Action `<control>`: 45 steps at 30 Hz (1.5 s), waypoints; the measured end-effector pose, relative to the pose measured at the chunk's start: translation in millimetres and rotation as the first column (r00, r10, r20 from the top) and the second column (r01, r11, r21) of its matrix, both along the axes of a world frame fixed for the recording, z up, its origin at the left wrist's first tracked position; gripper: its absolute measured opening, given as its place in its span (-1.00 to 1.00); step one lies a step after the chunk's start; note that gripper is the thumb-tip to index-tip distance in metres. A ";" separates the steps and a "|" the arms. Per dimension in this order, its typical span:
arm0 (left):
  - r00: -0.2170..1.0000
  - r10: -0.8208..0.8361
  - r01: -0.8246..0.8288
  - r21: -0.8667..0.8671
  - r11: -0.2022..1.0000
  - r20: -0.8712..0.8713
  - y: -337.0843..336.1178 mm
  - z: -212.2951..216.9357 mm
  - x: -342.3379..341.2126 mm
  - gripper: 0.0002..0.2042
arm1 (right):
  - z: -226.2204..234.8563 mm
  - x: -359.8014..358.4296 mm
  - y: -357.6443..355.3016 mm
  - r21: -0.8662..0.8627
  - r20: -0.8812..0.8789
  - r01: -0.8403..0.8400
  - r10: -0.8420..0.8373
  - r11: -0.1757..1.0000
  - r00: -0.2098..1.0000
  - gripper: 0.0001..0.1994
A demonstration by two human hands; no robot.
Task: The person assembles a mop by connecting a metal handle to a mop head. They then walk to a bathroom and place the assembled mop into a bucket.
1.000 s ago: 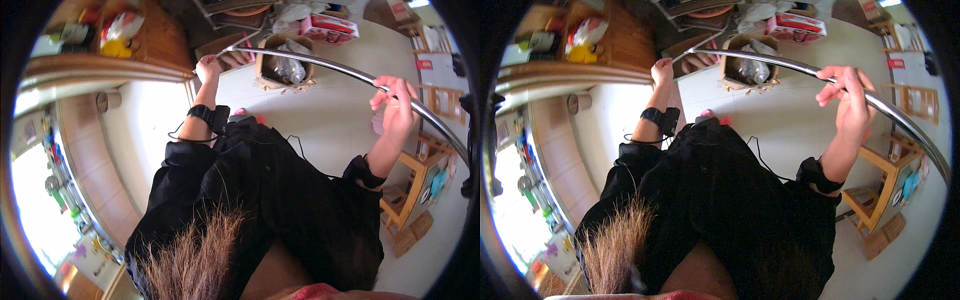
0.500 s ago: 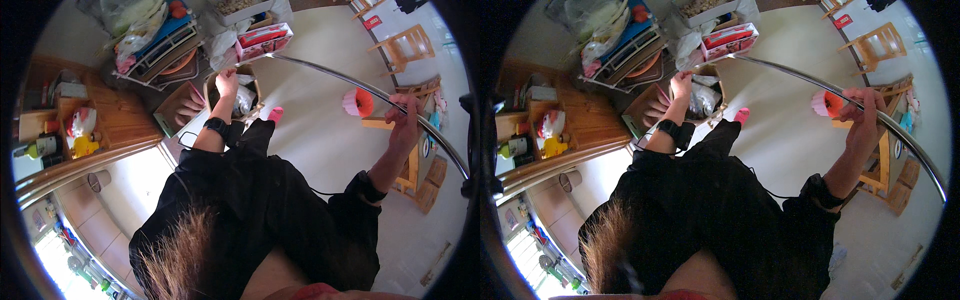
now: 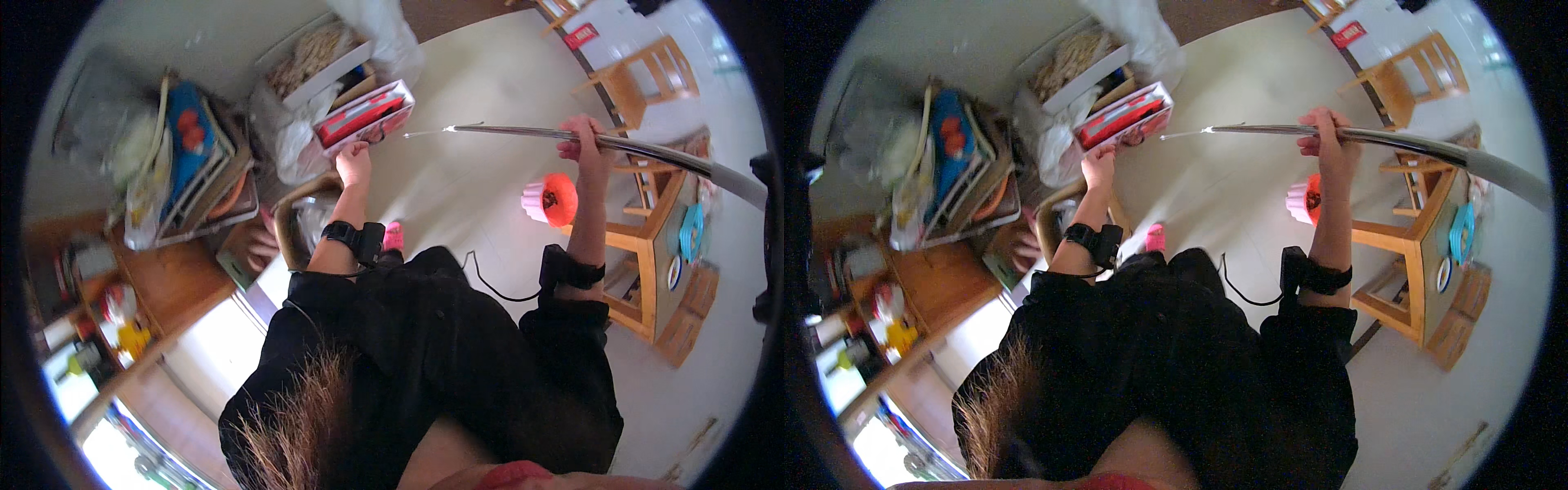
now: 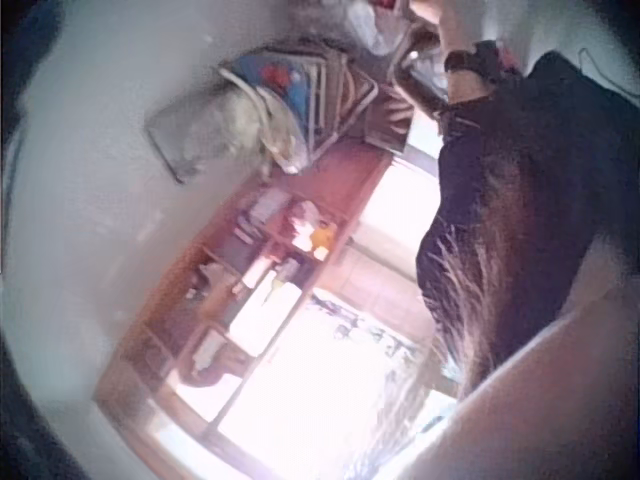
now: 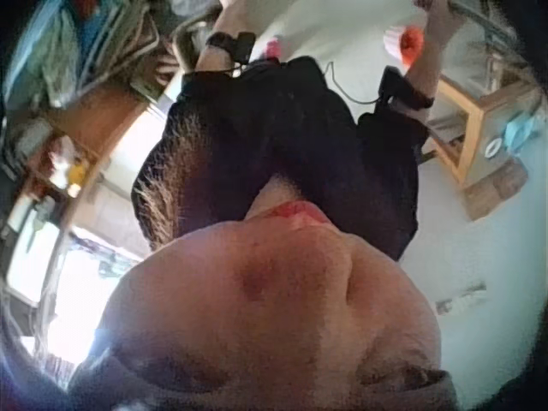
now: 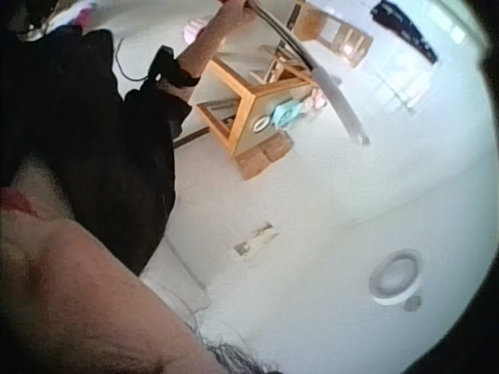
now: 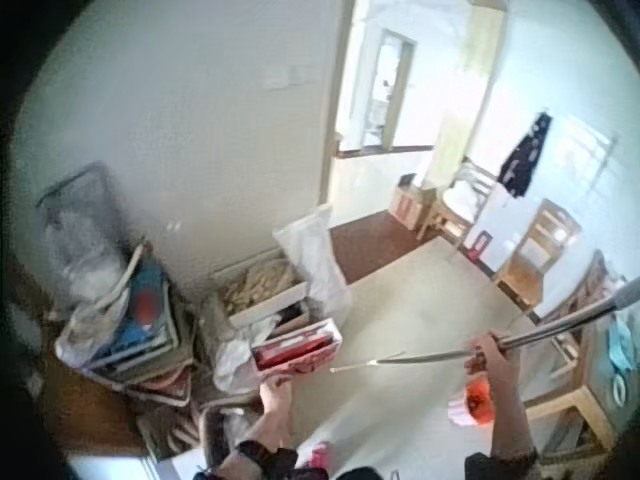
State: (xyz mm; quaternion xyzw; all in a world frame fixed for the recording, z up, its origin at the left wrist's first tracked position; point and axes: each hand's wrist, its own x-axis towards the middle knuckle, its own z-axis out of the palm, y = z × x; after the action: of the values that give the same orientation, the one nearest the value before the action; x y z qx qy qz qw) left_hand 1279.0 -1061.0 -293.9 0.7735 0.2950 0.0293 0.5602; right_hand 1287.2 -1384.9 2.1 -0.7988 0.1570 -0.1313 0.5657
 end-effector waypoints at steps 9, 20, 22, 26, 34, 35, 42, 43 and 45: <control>0.961 -0.105 0.130 -0.084 0.988 0.256 -152.2 70.1 215.5 -0.84 | -24.0 147.3 -139.7 0.095 -0.043 0.067 -0.063 0.993 0.997 -0.67; 0.957 -0.140 0.158 -0.052 0.986 0.254 -261.3 103.5 450.8 -0.84 | -40.3 423.8 -241.0 0.145 -0.098 -0.047 0.061 0.988 0.993 -0.63; 0.966 -0.082 0.113 -0.117 0.987 0.246 -267.4 95.2 487.4 -0.84 | -38.8 472.6 -256.4 0.161 -0.079 -0.076 0.090 0.984 0.993 -0.60; 0.988 -0.023 0.057 -0.229 0.972 0.150 -281.5 93.3 571.9 -0.83 | -55.6 568.8 -277.7 0.182 -0.082 -0.129 0.146 0.975 0.986 -0.58; 0.983 -0.048 0.104 -0.322 0.941 0.177 -331.7 70.2 792.7 -0.82 | -63.4 773.1 -321.2 0.073 -0.092 -0.062 0.069 0.995 0.993 -0.57; 0.978 -0.076 0.132 -0.292 0.947 0.195 -334.8 77.3 822.0 -0.82 | -55.9 798.9 -326.4 0.058 -0.069 -0.051 0.055 0.997 0.996 -0.57; 0.961 -0.197 0.242 -0.252 0.937 0.193 -344.3 106.1 969.6 -0.81 | -64.2 950.8 -352.7 0.186 -0.088 0.032 -0.016 0.982 0.996 -0.54; 0.962 -0.202 0.245 -0.248 0.937 0.186 -339.2 104.1 991.0 -0.81 | -71.5 975.7 -355.0 0.204 -0.085 0.044 -0.028 0.978 0.996 -0.53; 0.967 -0.195 0.233 -0.261 0.937 0.163 -340.0 93.5 1033.3 -0.81 | -81.6 1026.8 -366.0 0.218 -0.090 0.068 -0.050 0.974 0.995 -0.52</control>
State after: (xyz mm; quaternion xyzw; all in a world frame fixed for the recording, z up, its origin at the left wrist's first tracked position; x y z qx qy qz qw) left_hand 2312.3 -1401.0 -200.5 0.7107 0.1716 -0.0214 0.6819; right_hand 2314.0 -1750.9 -79.4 -0.7308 0.2179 -0.0961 0.6397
